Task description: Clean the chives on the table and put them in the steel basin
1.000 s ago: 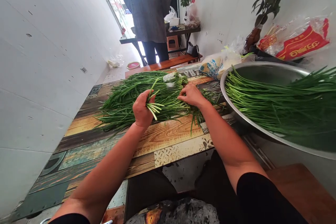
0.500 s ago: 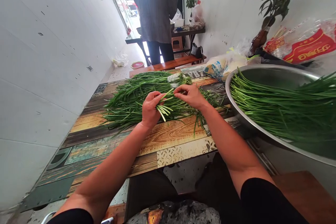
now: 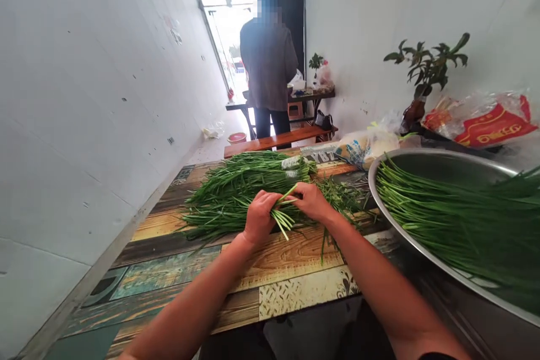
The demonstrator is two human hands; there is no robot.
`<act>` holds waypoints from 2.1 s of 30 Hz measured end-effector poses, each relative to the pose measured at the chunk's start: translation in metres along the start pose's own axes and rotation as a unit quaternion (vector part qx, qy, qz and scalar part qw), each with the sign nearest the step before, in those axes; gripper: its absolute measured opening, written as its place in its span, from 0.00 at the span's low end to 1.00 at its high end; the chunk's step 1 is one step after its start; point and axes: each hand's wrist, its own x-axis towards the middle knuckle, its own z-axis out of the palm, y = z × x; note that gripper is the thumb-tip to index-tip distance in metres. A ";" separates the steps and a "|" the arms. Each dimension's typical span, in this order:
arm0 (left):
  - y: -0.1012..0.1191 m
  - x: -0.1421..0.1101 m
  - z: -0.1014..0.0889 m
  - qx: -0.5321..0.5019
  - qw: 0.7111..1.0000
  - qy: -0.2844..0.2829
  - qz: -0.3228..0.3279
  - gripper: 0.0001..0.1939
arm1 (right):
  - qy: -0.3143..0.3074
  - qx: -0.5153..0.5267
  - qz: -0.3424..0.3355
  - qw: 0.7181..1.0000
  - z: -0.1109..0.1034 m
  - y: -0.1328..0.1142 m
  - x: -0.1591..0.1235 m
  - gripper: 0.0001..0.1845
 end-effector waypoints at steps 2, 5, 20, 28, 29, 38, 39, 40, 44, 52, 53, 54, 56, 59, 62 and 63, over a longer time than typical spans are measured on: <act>0.001 -0.001 0.000 0.006 1.000 -0.005 0.002 0.08 | 0.002 -0.004 0.008 1.000 -0.003 -0.001 0.001 0.11; 0.002 -0.001 0.000 0.013 1.000 -0.009 -0.001 0.09 | -0.002 -0.003 0.016 1.000 -0.009 -0.002 0.002 0.11; -0.009 -0.001 0.005 -0.034 0.979 0.177 -0.096 0.09 | 0.218 0.121 0.159 0.955 -0.029 0.048 0.019 0.33; -0.007 0.001 0.005 -0.063 0.971 0.205 -0.108 0.10 | 0.077 -0.261 -0.062 0.960 -0.004 0.050 0.010 0.13; -0.008 0.001 0.006 -0.064 0.967 0.215 -0.117 0.11 | 0.072 -0.268 -0.063 0.959 -0.003 0.050 0.009 0.12; -0.014 0.004 0.013 -0.053 0.949 0.264 -0.165 0.17 | -0.050 -0.343 -0.038 0.937 0.014 0.028 0.021 0.09; -0.014 0.003 0.013 -0.051 0.951 0.259 -0.164 0.17 | -0.059 -0.351 -0.039 0.934 0.014 0.027 0.021 0.08; -0.014 0.003 0.014 -0.050 0.953 0.251 -0.161 0.17 | -0.064 -0.356 -0.043 0.931 0.015 0.025 0.020 0.08; -0.017 0.000 0.020 -0.057 0.969 0.205 -0.128 0.17 | -0.044 -0.363 -0.067 0.928 0.012 0.023 0.013 0.09; -0.026 -0.007 0.023 -0.053 0.976 0.203 -0.061 0.13 | 0.111 -0.180 0.048 0.976 0.004 0.021 0.013 0.10; -0.026 -0.007 0.022 -0.047 0.978 0.198 -0.048 0.13 | 0.115 -0.118 0.058 0.985 0.003 0.022 0.015 0.09; -0.025 -0.008 0.020 -0.039 0.980 0.191 -0.037 0.13 | 0.112 -0.058 0.063 0.990 0.002 0.024 0.015 0.08; -0.024 -0.008 0.017 -0.025 0.984 0.176 -0.022 0.13 | 0.099 0.039 0.066 0.992 0.000 0.028 0.017 0.08; -0.022 -0.007 0.013 -0.017 0.983 0.184 -0.024 0.14 | 0.093 0.122 0.073 0.985 -0.003 0.033 0.017 0.09; -0.018 -0.007 0.008 -0.013 0.983 0.183 -0.027 0.14 | 0.091 0.156 0.087 0.980 -0.003 0.033 0.016 0.10; -0.017 -0.008 0.008 -0.008 0.984 0.173 -0.027 0.14 | 0.089 0.153 0.085 0.980 -0.002 0.032 0.016 0.11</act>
